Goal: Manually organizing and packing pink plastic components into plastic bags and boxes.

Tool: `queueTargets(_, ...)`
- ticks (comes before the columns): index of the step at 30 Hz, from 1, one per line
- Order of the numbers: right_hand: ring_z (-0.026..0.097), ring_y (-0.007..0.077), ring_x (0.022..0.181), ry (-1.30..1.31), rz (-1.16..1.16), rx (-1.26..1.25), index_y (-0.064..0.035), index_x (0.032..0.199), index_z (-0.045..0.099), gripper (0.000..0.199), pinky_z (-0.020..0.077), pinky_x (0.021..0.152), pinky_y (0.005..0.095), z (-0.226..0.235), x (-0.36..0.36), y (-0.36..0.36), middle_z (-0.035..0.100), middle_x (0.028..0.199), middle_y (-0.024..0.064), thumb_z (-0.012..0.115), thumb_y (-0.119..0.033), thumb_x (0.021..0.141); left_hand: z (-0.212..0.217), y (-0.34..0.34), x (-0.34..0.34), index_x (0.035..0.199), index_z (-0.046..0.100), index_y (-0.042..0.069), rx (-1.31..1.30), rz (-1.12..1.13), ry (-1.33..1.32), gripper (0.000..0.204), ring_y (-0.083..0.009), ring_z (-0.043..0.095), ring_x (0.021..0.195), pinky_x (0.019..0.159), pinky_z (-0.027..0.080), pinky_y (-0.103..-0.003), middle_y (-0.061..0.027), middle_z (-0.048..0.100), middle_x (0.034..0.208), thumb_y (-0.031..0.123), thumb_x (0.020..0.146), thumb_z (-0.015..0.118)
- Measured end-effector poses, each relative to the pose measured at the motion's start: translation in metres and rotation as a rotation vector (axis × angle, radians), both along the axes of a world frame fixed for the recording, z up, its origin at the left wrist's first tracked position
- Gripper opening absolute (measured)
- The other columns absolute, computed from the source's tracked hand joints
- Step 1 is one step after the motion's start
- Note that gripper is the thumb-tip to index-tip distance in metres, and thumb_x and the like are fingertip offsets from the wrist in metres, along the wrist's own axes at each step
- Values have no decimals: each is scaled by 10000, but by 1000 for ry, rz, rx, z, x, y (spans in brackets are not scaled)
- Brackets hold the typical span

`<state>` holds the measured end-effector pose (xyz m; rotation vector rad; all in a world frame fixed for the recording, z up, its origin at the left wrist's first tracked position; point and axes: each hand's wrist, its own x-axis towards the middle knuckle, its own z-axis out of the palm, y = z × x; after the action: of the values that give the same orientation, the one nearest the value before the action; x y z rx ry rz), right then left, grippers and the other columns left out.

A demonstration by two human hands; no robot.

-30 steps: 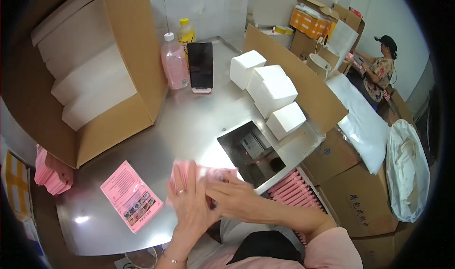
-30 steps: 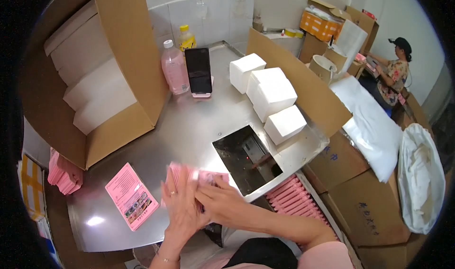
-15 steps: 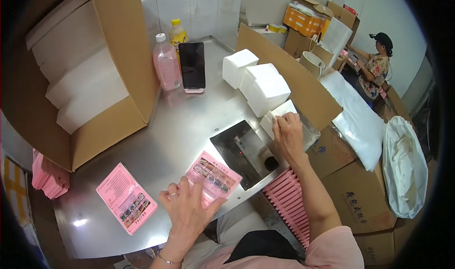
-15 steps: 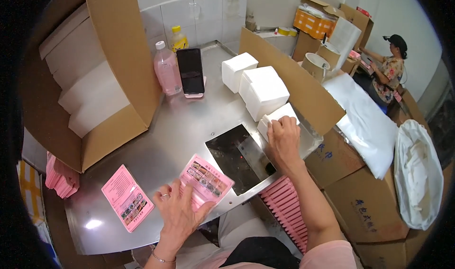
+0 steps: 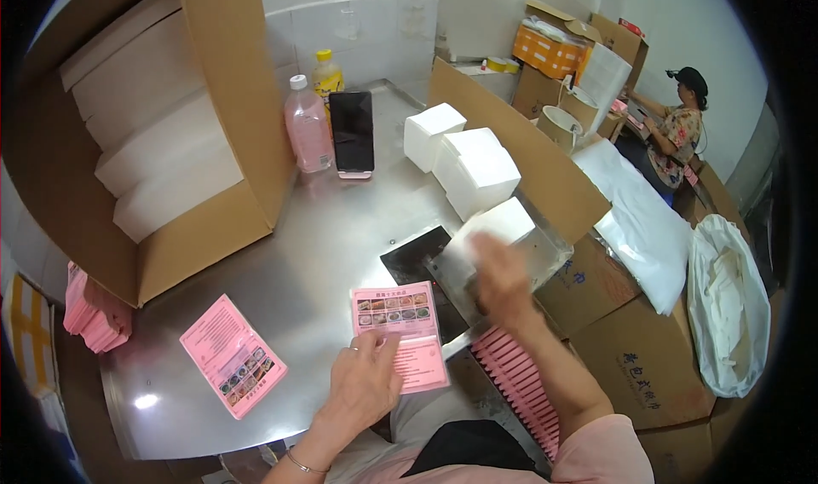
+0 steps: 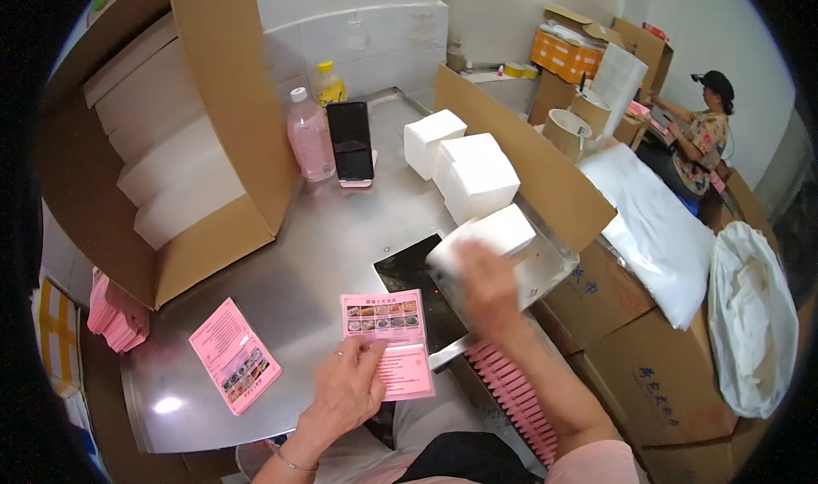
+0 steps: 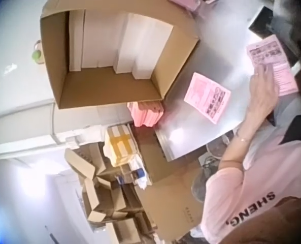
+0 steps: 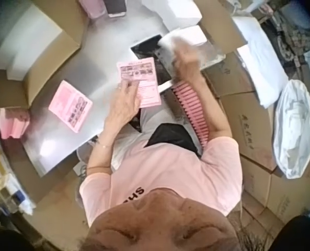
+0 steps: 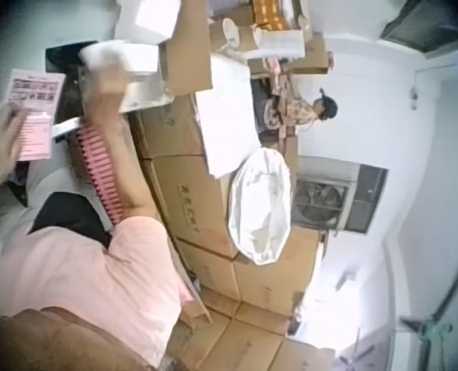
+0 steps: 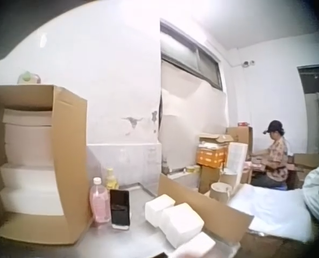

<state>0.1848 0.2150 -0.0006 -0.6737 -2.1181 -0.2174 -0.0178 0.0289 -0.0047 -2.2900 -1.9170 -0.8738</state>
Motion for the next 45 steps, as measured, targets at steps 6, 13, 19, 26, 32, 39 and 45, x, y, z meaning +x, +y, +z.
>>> queueTargets(6, 580, 367, 1036, -215, 496, -117, -6, 1087, 623, 305, 356, 1047, 604, 6, -49, -106, 581, 1118, 197, 585, -106, 802, 27, -4, -14, 1402, 442, 44, -95, 106, 32, 826, -342, 533, 810, 713, 435, -412, -206, 507, 990, 210, 654, 753)
queueTargets(13, 614, 368, 1015, -284, 67, -430, -25, 995, 639, 190, 353, 1035, 613, -37, -74, -33, 646, 1009, 212, 574, -141, 859, 30, -8, -2, 1472, 345, 35, -231, 120, -246, 766, -353, 534, 865, 769, 440, -436, -161, 548, 969, 137, 796, 690)
queueTargets(19, 675, 296, 903, -934, -196, -838, -45, 979, 627, 170, 514, 816, 370, 16, -45, -28, 675, 952, 162, 611, -165, 860, 3, -42, -25, 1104, 638, 89, -39, 64, -206, 400, -332, 543, 959, 814, 438, -441, -136, 571, 1045, 49, 707, 678)
queueTargets(26, 558, 286, 927, -175, -436, 75, -29, 951, 619, 184, 414, 789, 449, 12, 17, 24, 575, 890, 104, 673, -150, 823, 16, -83, -102, 1027, 563, 49, 98, 743, 192, 349, -372, 511, 1005, 975, 347, -563, -179, 561, 1010, 22, 680, 594)
queueTargets(32, 526, 282, 846, -100, -421, -53, -42, 869, 693, 85, 411, 735, 428, 1, 17, 46, 543, 841, 102, 657, -116, 846, 14, -88, -109, 1027, 564, 30, -90, 661, 148, 190, -385, 521, 934, 887, 403, -475, -169, 544, 950, -2, 841, 535)
queueTargets(39, 518, 306, 820, -33, -281, -203, -17, 915, 700, 116, 434, 745, 425, 5, 34, 48, 537, 808, 134, 631, -88, 854, 2, 0, 7, 917, 560, 40, -24, 204, -12, 186, -347, 523, 856, 773, 401, -455, -157, 547, 875, 48, 779, 683)
queueTargets(45, 571, 370, 1044, 13, -62, -74, -8, 1154, 623, 383, 469, 914, 418, -10, 6, 10, 603, 1082, 181, 620, -17, 771, 1, 4, 14, 1005, 572, -1, 3, 1, -188, 326, -406, 505, 1063, 835, 418, -461, -220, 546, 1082, 117, 740, 722)
